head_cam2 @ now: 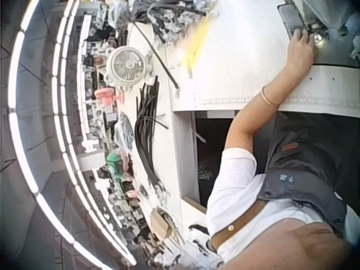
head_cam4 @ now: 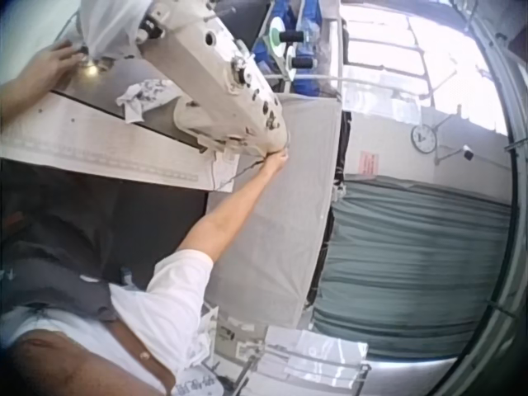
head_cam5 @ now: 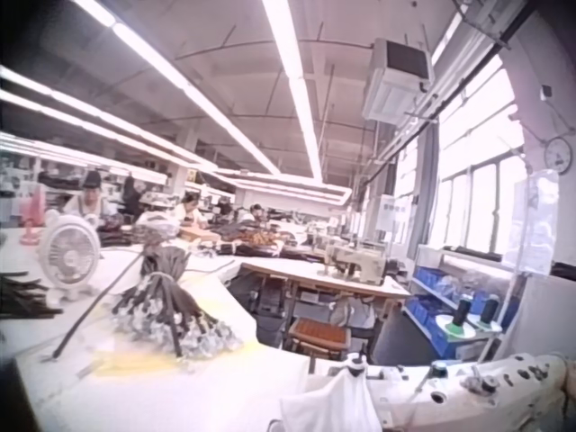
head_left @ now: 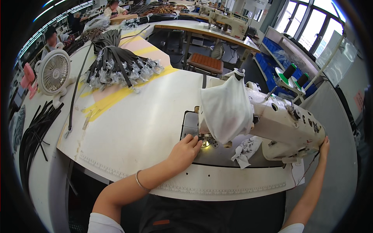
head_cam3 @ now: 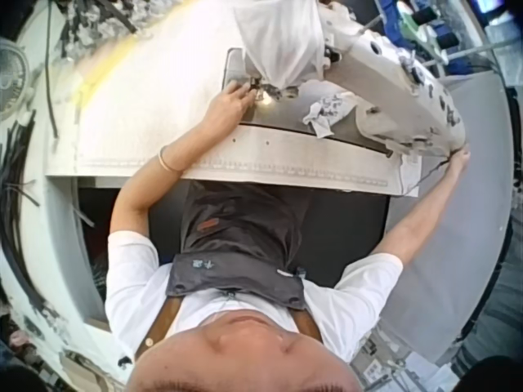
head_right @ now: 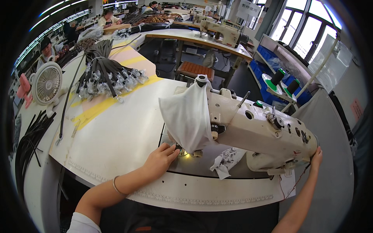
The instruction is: The person stitches black straps using a sewing machine and trims threads with snips by hand. The person then arranges straps on the workbench and reaches for a black bag.
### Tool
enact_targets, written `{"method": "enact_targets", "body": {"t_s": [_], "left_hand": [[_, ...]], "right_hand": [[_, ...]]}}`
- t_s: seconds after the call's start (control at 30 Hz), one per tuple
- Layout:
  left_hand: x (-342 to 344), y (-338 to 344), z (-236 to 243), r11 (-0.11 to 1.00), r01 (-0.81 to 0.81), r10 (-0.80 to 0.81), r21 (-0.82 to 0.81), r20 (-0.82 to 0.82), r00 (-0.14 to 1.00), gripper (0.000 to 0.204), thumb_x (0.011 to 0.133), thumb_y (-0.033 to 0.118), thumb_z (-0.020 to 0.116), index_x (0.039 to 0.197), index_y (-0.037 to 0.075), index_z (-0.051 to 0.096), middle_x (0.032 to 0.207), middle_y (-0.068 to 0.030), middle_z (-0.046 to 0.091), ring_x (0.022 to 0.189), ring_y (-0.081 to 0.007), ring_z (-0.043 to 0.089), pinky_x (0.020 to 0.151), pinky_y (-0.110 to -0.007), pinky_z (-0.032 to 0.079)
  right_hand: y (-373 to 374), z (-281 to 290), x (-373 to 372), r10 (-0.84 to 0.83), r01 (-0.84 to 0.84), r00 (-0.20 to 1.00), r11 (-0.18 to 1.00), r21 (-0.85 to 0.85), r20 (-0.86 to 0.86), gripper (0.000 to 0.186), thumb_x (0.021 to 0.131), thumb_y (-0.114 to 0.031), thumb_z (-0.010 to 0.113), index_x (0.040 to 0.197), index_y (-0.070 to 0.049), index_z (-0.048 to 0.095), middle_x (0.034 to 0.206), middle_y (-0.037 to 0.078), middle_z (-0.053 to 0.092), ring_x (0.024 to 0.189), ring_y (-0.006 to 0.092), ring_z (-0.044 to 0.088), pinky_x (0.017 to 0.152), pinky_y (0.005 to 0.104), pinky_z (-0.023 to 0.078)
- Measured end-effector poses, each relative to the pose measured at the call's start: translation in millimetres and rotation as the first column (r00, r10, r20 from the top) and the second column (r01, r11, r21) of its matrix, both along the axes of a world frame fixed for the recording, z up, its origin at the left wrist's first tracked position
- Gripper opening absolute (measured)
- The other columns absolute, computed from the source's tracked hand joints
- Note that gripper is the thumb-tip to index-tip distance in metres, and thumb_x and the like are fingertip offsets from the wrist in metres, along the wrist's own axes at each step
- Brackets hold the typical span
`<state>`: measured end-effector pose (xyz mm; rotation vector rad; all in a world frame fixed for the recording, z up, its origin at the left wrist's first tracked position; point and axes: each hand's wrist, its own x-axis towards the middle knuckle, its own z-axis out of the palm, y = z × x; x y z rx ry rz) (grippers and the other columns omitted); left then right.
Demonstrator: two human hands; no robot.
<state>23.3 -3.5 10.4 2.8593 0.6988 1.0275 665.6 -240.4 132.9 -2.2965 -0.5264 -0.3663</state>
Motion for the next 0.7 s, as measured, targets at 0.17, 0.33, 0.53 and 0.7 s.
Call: {"method": "enact_targets", "body": {"t_s": [0.17,0.33,0.53,0.7], "left_hand": [[1.1,2.9,-1.1,1.000,0.004,-0.004,0.017,0.019,1.000,0.033,0.066,0.003,0.055,0.098,-0.006,0.058,0.087,-0.0101,0.054,0.080,-0.0217,0.048,0.072,-0.027,0.045],[1.8,4.4,-3.2,1.000,0.010,-0.010,0.023,0.000,1.000,0.033,0.066,0.003,0.056,0.097,-0.006,0.058,0.087,-0.0096,0.055,0.079,-0.0215,0.048,0.071,-0.027,0.044],[2.3,4.2,-3.9,1.000,0.012,-0.012,0.010,0.013,1.000,0.032,0.066,0.003,0.055,0.096,-0.006,0.058,0.085,-0.0093,0.054,0.079,-0.0220,0.048,0.070,-0.027,0.044],[2.2,5.1,-3.5,0.999,-0.013,0.011,-0.030,-0.068,0.998,0.035,0.066,0.004,0.059,0.100,-0.002,0.059,0.099,-0.0116,0.058,0.083,-0.0232,0.051,0.074,-0.028,0.046]], "right_hand": [[-0.9,-3.2,-2.2,0.015,-0.015,1.000,0.999,0.030,0.006,0.065,0.090,-0.054,0.031,0.122,0.001,0.045,0.116,0.017,0.053,0.107,0.0278,0.051,0.089,0.0359,0.039],[-3.2,-25.4,-19.3,-0.015,0.014,1.000,0.985,0.173,0.005,0.066,0.090,-0.054,0.032,0.122,0.003,0.045,0.117,0.016,0.053,0.108,0.0273,0.051,0.089,0.0346,0.038],[-4.3,-32.0,-27.8,0.065,-0.061,0.998,0.968,0.244,-0.011,0.064,0.091,-0.053,0.032,0.122,0.002,0.045,0.118,0.016,0.052,0.108,0.0261,0.050,0.088,0.0339,0.039],[-2.2,-36.5,-31.4,0.106,-0.098,0.994,0.920,0.380,0.001,0.064,0.091,-0.052,0.031,0.121,0.003,0.045,0.117,0.016,0.053,0.108,0.0269,0.050,0.091,0.0332,0.038]]}}
